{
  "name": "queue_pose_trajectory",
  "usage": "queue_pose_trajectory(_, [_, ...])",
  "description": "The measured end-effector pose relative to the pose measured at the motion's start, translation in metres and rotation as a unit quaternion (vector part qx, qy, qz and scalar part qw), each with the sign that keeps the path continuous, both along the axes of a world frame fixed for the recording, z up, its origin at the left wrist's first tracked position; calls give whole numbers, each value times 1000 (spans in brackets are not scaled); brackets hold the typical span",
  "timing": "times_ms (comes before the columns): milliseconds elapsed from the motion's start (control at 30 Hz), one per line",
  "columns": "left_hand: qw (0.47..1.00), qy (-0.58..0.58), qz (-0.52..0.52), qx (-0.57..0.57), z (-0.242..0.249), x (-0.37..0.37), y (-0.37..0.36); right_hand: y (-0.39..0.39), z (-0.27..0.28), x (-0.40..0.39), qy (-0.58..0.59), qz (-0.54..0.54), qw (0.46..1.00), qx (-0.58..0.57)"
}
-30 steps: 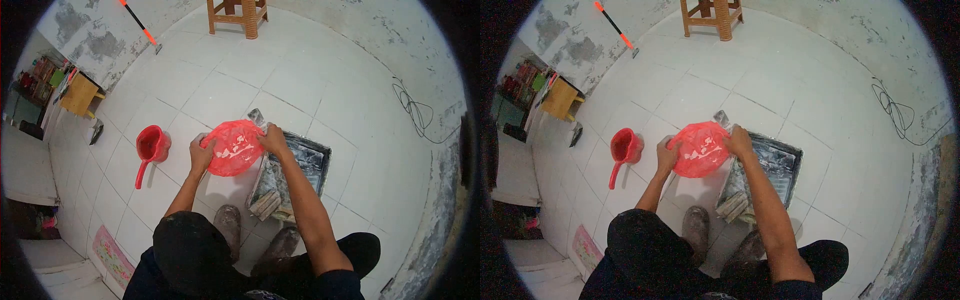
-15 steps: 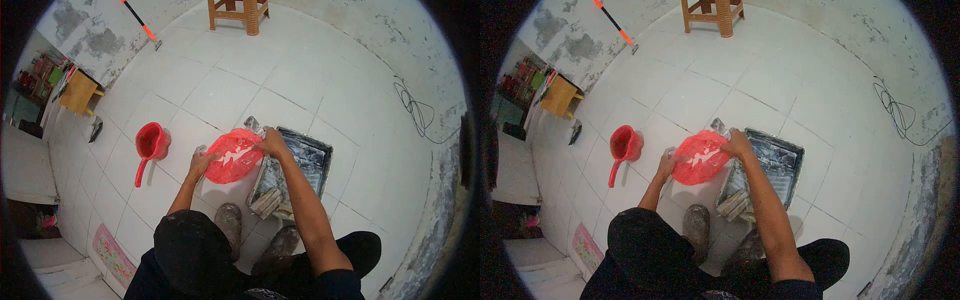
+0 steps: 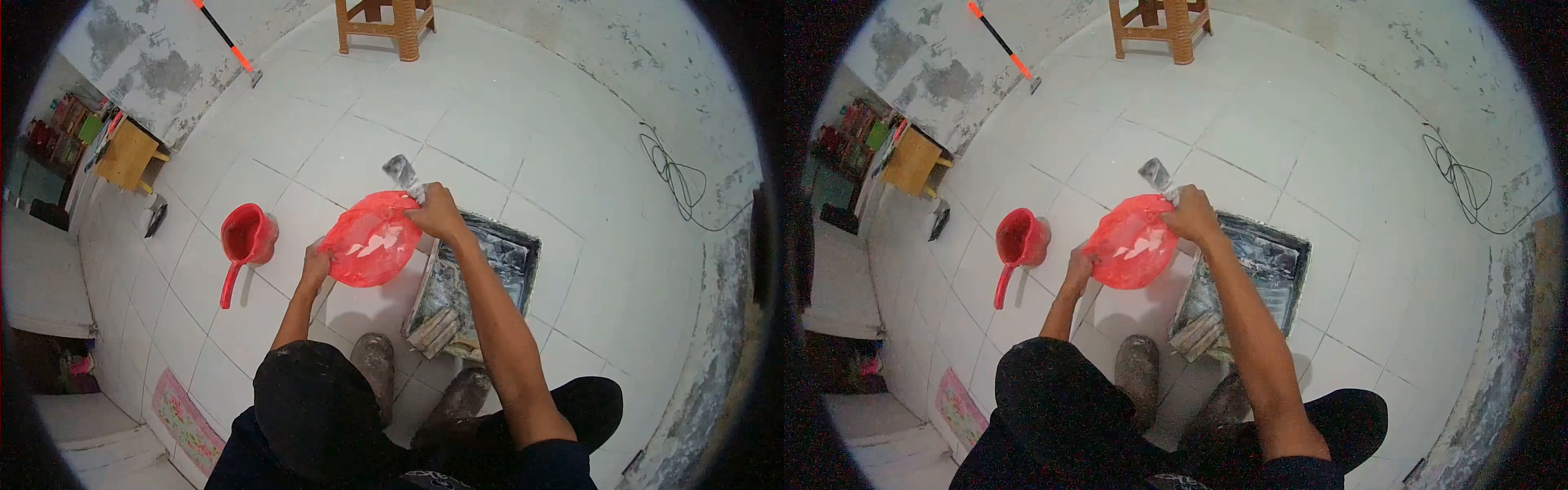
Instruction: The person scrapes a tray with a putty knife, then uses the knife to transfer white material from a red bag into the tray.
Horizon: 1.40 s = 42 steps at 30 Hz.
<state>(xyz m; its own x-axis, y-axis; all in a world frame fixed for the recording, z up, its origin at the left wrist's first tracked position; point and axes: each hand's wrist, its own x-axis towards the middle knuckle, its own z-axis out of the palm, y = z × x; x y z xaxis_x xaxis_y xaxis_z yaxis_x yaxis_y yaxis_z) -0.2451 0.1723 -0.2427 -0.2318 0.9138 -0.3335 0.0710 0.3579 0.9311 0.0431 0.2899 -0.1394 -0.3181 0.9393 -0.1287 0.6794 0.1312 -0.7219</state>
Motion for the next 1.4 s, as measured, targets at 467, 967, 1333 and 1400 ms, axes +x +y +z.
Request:
queue_pose_trajectory(467, [948, 309, -5, 75, 40, -9, 29, -38, -64, -5, -36, -86, 995, -18])
queue_pose_trajectory(967, [905, 421, 53, -25, -24, -50, -21, -35, -56, -29, -110, 82, 989, 47])
queue_pose_trajectory(1333, [994, 91, -17, 59, 49, 10, -2, -35, -35, -80, -7, 144, 981, 127])
queue_pose_trajectory(1400, [992, 98, -53, 59, 52, 17, -3, -35, -22, -83, -35, 144, 987, 68])
